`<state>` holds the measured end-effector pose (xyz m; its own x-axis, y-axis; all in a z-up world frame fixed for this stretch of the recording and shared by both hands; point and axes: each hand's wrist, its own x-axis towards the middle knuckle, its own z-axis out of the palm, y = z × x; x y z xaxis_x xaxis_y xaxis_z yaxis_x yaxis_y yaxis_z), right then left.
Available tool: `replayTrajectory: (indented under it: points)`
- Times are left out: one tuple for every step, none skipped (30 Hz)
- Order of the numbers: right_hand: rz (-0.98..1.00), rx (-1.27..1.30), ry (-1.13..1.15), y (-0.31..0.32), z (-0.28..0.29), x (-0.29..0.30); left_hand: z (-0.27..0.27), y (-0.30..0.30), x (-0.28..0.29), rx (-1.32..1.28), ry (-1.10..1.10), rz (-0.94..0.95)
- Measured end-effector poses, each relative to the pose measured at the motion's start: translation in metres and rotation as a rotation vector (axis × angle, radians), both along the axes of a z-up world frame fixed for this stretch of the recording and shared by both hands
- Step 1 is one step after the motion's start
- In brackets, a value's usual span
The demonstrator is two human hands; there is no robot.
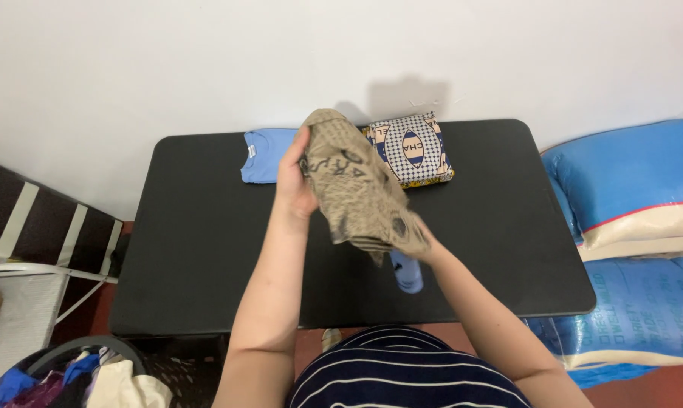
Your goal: The person takes a patterned shirt and a black shirt from a laundry basket, sprays them with a liquid from a spray bottle, and folds them on a black table. The folded clothes are placed in a neat pile.
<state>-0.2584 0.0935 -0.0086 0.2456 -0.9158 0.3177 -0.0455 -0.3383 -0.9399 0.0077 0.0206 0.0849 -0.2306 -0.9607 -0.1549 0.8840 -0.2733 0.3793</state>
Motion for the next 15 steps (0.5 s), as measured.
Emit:
replayTrajectory:
  points:
    - [0.004,-0.001,0.001,-0.003,0.003,-0.003,0.002,0.001,0.008,-0.001,0.001,0.004]
    - [-0.048,0.010,-0.001,-0.007,0.006,-0.006,0.004,0.002,0.016,0.001,-0.221,0.053]
    - [-0.105,0.021,-0.003,-0.010,0.010,-0.009,0.006,0.002,0.023,0.003,-0.443,0.096]
    - [-0.106,0.020,-0.003,-0.013,0.013,-0.013,-0.007,-0.005,0.038,0.002,-0.442,0.096]
    - [-0.159,0.031,-0.005,-0.016,0.017,-0.015,-0.020,-0.010,0.053,0.015,-0.712,0.097]
    - [-0.213,0.042,-0.007,-0.020,0.021,-0.018,-0.034,-0.016,0.068,0.030,-0.981,0.096]
    - [-0.214,0.045,-0.006,-0.020,0.024,-0.019,-0.058,-0.028,0.073,0.033,-0.981,0.094]
    - [-0.271,0.059,-0.008,-0.021,0.028,-0.020,-0.084,-0.040,0.078,0.024,-1.204,0.128]
    - [-0.329,0.072,-0.010,-0.022,0.032,-0.021,-0.108,-0.053,0.083,0.011,-1.427,0.163]
    - [-0.330,0.074,-0.009,-0.019,0.040,-0.019,-0.112,-0.050,0.076,0.012,-1.427,0.160]
    - [-0.379,0.114,0.031,-0.016,0.047,-0.016,-0.114,-0.047,0.070,0.057,-1.487,0.174]
    - [-0.427,0.153,0.072,-0.014,0.055,-0.012,-0.117,-0.045,0.064,0.103,-1.547,0.188]
    - [-0.431,0.154,0.073,-0.015,0.056,-0.011,-0.105,-0.031,0.058,0.100,-1.546,0.184]
    - [-0.410,0.120,0.066,-0.017,0.058,-0.009,-0.094,-0.018,0.052,0.093,-1.806,0.024]
    - [-0.385,0.083,0.058,-0.020,0.060,-0.006,-0.081,-0.005,0.047,0.084,-2.059,-0.143]
